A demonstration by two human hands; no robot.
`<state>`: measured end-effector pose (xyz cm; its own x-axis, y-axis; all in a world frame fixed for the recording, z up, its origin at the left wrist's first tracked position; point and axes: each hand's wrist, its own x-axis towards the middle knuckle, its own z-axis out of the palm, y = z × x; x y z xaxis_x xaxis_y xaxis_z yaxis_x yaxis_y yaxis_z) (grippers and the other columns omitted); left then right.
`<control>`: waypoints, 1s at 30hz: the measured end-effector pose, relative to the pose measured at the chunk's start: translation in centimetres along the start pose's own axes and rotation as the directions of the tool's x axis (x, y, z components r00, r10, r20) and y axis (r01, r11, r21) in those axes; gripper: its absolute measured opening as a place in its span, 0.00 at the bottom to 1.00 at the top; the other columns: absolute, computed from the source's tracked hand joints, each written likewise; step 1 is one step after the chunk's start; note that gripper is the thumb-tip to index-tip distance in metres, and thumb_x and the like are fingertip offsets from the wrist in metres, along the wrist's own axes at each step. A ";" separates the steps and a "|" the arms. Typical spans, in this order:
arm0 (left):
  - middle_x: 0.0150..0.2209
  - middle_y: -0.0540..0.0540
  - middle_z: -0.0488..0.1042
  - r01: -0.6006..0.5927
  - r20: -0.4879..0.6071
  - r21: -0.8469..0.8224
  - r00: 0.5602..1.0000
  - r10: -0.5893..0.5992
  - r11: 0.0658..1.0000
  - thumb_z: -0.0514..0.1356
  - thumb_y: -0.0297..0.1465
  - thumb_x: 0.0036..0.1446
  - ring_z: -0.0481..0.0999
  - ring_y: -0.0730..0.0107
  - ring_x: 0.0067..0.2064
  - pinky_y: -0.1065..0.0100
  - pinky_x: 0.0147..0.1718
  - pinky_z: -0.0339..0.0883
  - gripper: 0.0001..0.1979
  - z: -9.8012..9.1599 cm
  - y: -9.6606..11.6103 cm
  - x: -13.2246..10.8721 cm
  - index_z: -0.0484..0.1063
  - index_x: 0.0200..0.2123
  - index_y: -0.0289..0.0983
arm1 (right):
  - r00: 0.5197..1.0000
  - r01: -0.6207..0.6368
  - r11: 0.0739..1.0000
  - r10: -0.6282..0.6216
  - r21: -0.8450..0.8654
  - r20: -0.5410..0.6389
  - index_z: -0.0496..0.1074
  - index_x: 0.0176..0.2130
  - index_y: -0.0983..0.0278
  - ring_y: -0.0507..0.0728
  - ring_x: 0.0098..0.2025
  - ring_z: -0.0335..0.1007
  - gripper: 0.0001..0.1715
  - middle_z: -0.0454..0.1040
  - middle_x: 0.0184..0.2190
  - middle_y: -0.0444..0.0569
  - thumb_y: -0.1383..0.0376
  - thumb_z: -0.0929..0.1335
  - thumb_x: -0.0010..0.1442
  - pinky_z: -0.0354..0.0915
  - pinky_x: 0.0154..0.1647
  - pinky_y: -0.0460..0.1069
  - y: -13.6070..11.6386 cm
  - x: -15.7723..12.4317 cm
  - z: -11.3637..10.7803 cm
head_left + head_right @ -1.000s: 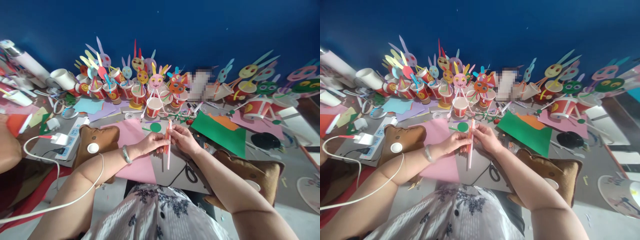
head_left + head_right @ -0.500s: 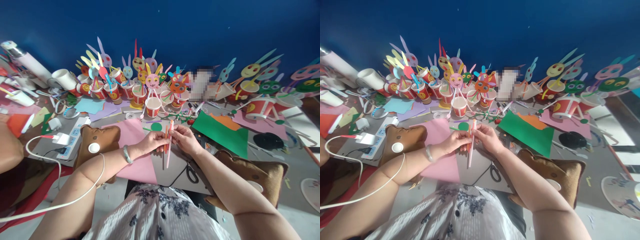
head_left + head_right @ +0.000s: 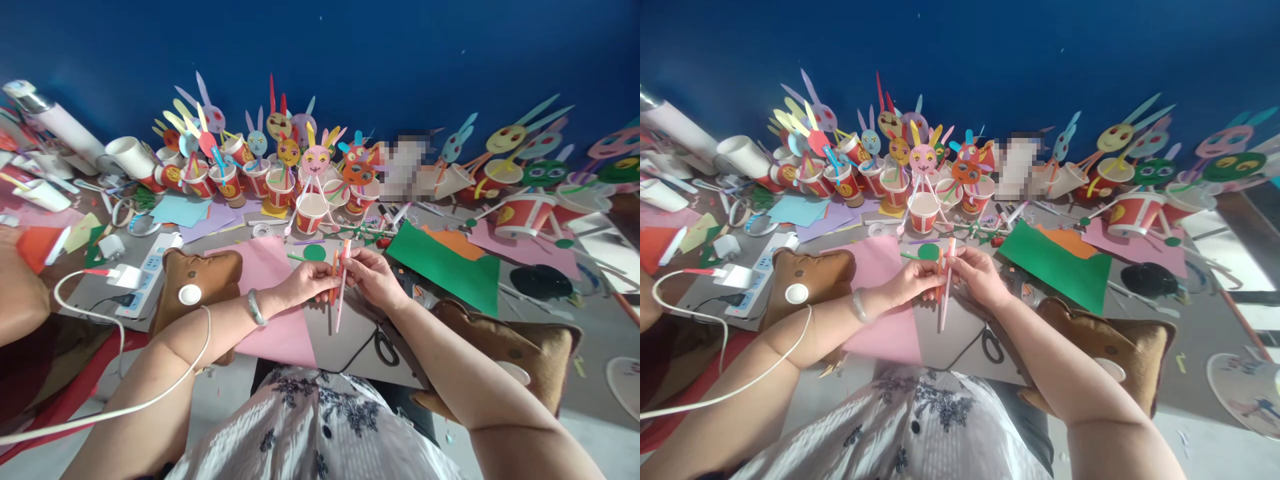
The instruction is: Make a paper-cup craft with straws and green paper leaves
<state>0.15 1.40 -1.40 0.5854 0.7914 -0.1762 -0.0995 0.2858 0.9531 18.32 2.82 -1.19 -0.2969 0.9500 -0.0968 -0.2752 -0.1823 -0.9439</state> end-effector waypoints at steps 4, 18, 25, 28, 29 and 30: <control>0.22 0.50 0.74 0.002 -0.008 -0.036 1.000 -0.003 0.999 0.68 0.43 0.54 0.67 0.80 0.20 0.75 0.21 0.60 0.18 0.1 0.0 0.0 0.72 0.32 0.33 | 1.000 0.002 1.000 -0.002 0.011 -0.018 0.75 0.32 0.63 0.47 0.18 0.60 0.19 0.73 0.21 0.41 0.54 0.80 0.50 0.56 0.17 0.43 -0.1 -0.1 0.1; 0.18 0.54 0.68 0.006 -0.013 -0.002 1.000 -0.006 1.000 0.67 0.41 0.54 0.67 0.78 0.19 0.73 0.19 0.58 0.17 -0.1 0.8 -0.4 0.68 0.27 0.35 | 0.998 0.011 0.997 -0.006 0.082 -0.060 0.71 0.31 0.63 0.46 0.17 0.57 0.19 0.71 0.20 0.40 0.54 0.78 0.52 0.55 0.17 0.43 -0.3 0.0 0.0; 0.18 0.55 0.64 -0.020 -0.116 -0.045 0.993 0.015 0.999 0.65 0.42 0.57 0.61 0.81 0.19 0.74 0.19 0.52 0.18 -0.3 0.6 -0.2 0.70 0.26 0.34 | 0.977 0.117 0.992 -0.107 0.045 -0.185 0.68 0.31 0.62 0.46 0.18 0.57 0.18 0.66 0.20 0.37 0.55 0.76 0.55 0.56 0.18 0.43 -0.4 0.0 0.1; 0.19 0.55 0.65 -0.063 -0.277 -0.053 0.960 0.046 0.997 0.66 0.45 0.55 0.62 0.81 0.19 0.74 0.19 0.52 0.19 -0.2 0.5 0.2 0.69 0.26 0.35 | 0.928 0.222 0.975 -0.210 0.006 -0.307 0.64 0.31 0.61 0.46 0.17 0.56 0.18 0.64 0.19 0.36 0.57 0.75 0.56 0.56 0.19 0.42 -0.7 0.5 -0.4; 0.19 0.55 0.66 -0.088 -0.339 -0.043 0.938 0.069 0.995 0.66 0.46 0.54 0.63 0.81 0.19 0.75 0.19 0.52 0.19 -0.3 0.5 0.3 0.69 0.27 0.35 | 0.900 0.260 0.965 -0.250 -0.021 -0.358 0.63 0.30 0.60 0.46 0.17 0.55 0.18 0.63 0.19 0.35 0.57 0.75 0.57 0.56 0.18 0.42 -0.7 0.7 -0.6; 0.20 0.55 0.66 -0.112 -0.396 -0.027 0.914 0.092 0.993 0.66 0.47 0.53 0.63 0.81 0.19 0.75 0.19 0.52 0.20 -0.3 0.5 0.3 0.69 0.28 0.35 | 0.861 0.302 0.951 -0.300 -0.061 -0.411 0.62 0.30 0.60 0.46 0.17 0.54 0.19 0.63 0.19 0.35 0.57 0.74 0.57 0.55 0.17 0.42 -0.8 0.8 -0.8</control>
<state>0.02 1.98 -1.08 0.2070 0.9633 -0.1708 -0.1860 0.2101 0.9598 19.01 3.94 -0.79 0.2023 0.9768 0.0701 -0.2958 0.1292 -0.9465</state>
